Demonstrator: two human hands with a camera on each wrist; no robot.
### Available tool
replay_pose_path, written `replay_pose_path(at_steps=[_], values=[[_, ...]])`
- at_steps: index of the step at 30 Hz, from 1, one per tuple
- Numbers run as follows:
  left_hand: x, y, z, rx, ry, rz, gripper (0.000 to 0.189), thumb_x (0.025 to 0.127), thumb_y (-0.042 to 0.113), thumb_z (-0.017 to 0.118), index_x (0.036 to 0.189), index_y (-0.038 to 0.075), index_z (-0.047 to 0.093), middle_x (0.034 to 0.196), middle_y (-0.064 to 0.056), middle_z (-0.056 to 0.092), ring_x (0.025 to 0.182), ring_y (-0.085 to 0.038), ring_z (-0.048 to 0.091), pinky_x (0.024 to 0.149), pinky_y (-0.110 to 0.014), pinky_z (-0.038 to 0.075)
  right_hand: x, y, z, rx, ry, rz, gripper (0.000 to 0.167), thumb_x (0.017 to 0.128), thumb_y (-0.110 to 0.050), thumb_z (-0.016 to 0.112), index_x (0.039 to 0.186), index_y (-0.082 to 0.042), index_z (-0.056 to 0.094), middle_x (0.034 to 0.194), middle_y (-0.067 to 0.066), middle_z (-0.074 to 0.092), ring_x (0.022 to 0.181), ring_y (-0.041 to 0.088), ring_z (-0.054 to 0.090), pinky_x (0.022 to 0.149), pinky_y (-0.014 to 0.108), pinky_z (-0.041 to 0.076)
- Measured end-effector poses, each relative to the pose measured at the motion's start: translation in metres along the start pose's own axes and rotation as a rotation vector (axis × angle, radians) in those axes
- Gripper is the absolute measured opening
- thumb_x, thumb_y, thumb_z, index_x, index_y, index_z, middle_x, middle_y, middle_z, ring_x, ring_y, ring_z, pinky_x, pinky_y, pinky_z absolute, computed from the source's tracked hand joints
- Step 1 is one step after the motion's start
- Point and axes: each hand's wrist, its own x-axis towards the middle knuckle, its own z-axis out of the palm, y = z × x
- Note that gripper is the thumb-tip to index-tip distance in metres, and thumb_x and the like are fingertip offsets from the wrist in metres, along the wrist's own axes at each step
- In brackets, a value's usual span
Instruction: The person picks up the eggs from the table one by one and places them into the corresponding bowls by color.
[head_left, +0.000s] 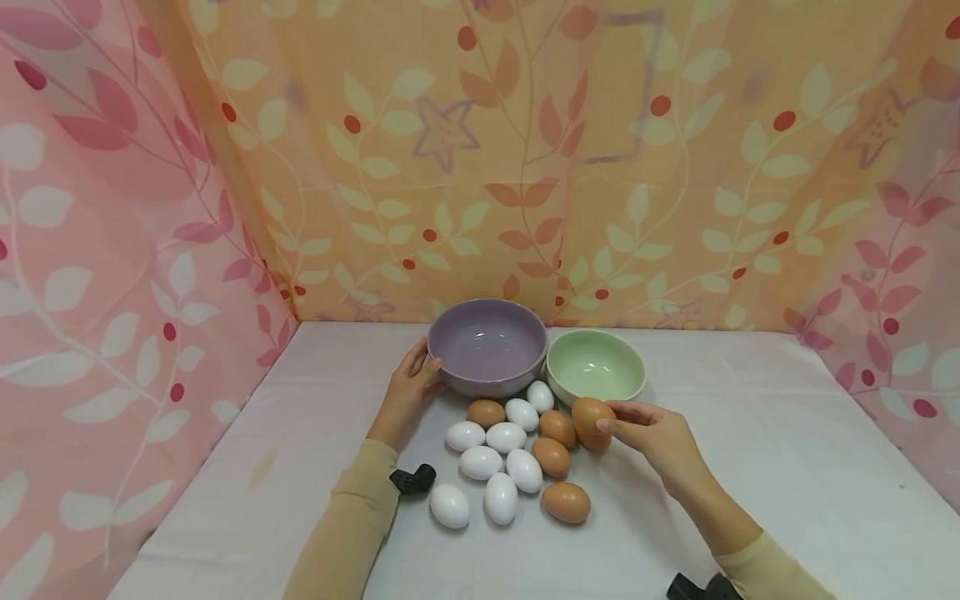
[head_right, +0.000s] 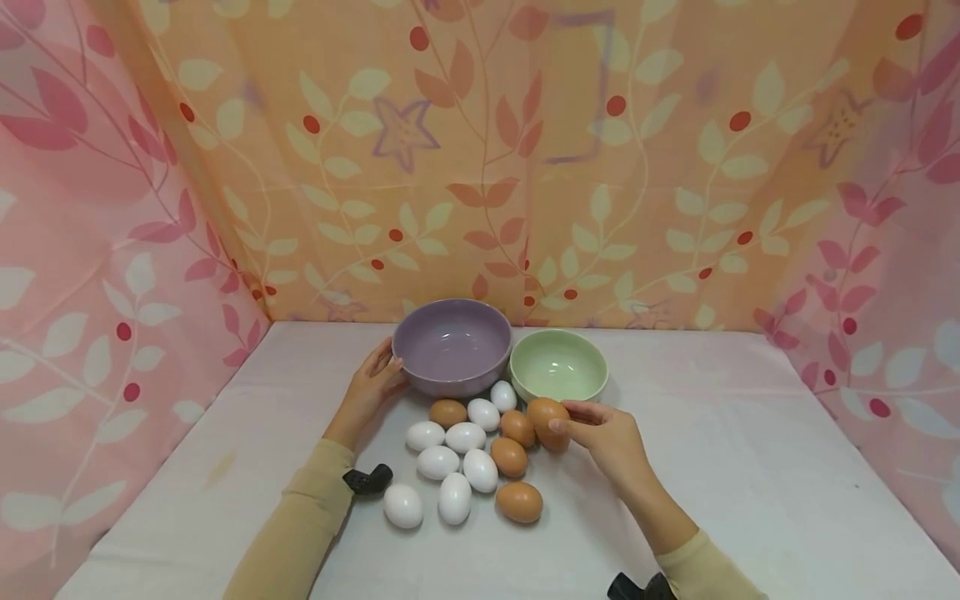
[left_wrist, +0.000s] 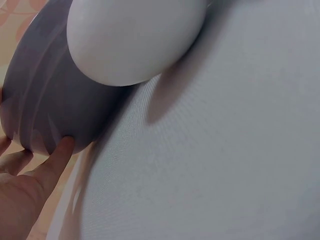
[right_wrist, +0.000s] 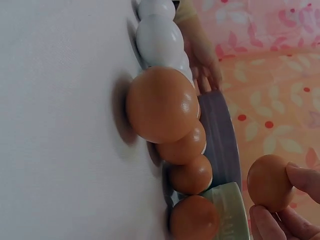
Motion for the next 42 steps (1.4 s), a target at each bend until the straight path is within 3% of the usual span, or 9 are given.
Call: replay_pose_path(at_steps=[12,19,29,36,42], values=[[0.001,-0.002,-0.002,-0.004,-0.004,-0.003,0.065,0.101,0.02,0.058,0.158,0.015,0.026,0.167,-0.003,0.021,0.149,-0.021,0.031,0.114,-0.051,0.041,0.011,-0.009,-0.005,0.061,-0.007,-0.016,0.062,0.088,-0.042,0.075,0.136,-0.005,0.06,0.134,0.009,0.065,0.102,-0.004,0.062,0.099,0.03,0.054],[0.001,-0.003,-0.002,0.019,-0.008,0.002,0.066,0.101,0.021,0.058,0.158,0.015,0.026,0.167,-0.003,0.021,0.15,-0.022,0.03,0.113,-0.05,0.042,0.019,-0.012,-0.007,0.068,0.0,-0.016,0.063,0.087,-0.041,0.076,0.135,-0.004,0.06,0.133,0.009,0.066,0.1,-0.005,0.062,0.094,0.024,0.055],[0.0,-0.001,-0.002,0.008,-0.006,-0.01,0.066,0.101,0.021,0.058,0.158,0.016,0.026,0.167,-0.001,0.021,0.149,-0.02,0.032,0.113,-0.048,0.043,0.027,-0.016,-0.011,0.029,0.011,-0.03,0.066,0.087,-0.045,0.075,0.136,-0.003,0.059,0.137,0.014,0.062,0.117,0.013,0.061,0.095,0.025,0.056],[0.001,-0.001,-0.002,0.003,-0.011,-0.013,0.066,0.101,0.021,0.058,0.159,0.016,0.025,0.167,-0.003,0.02,0.149,-0.021,0.03,0.113,-0.05,0.042,0.036,-0.019,-0.013,0.087,0.005,-0.031,0.066,0.087,-0.041,0.076,0.137,-0.001,0.058,0.132,0.012,0.066,0.095,-0.008,0.063,0.088,0.015,0.055],[0.001,-0.001,-0.001,0.013,0.001,-0.014,0.066,0.101,0.02,0.058,0.158,0.016,0.026,0.167,-0.003,0.021,0.149,-0.021,0.031,0.113,-0.049,0.043,0.043,-0.022,-0.011,0.115,-0.007,-0.028,0.064,0.089,-0.038,0.075,0.138,-0.001,0.057,0.139,0.016,0.06,0.096,-0.008,0.064,0.09,0.016,0.054]])
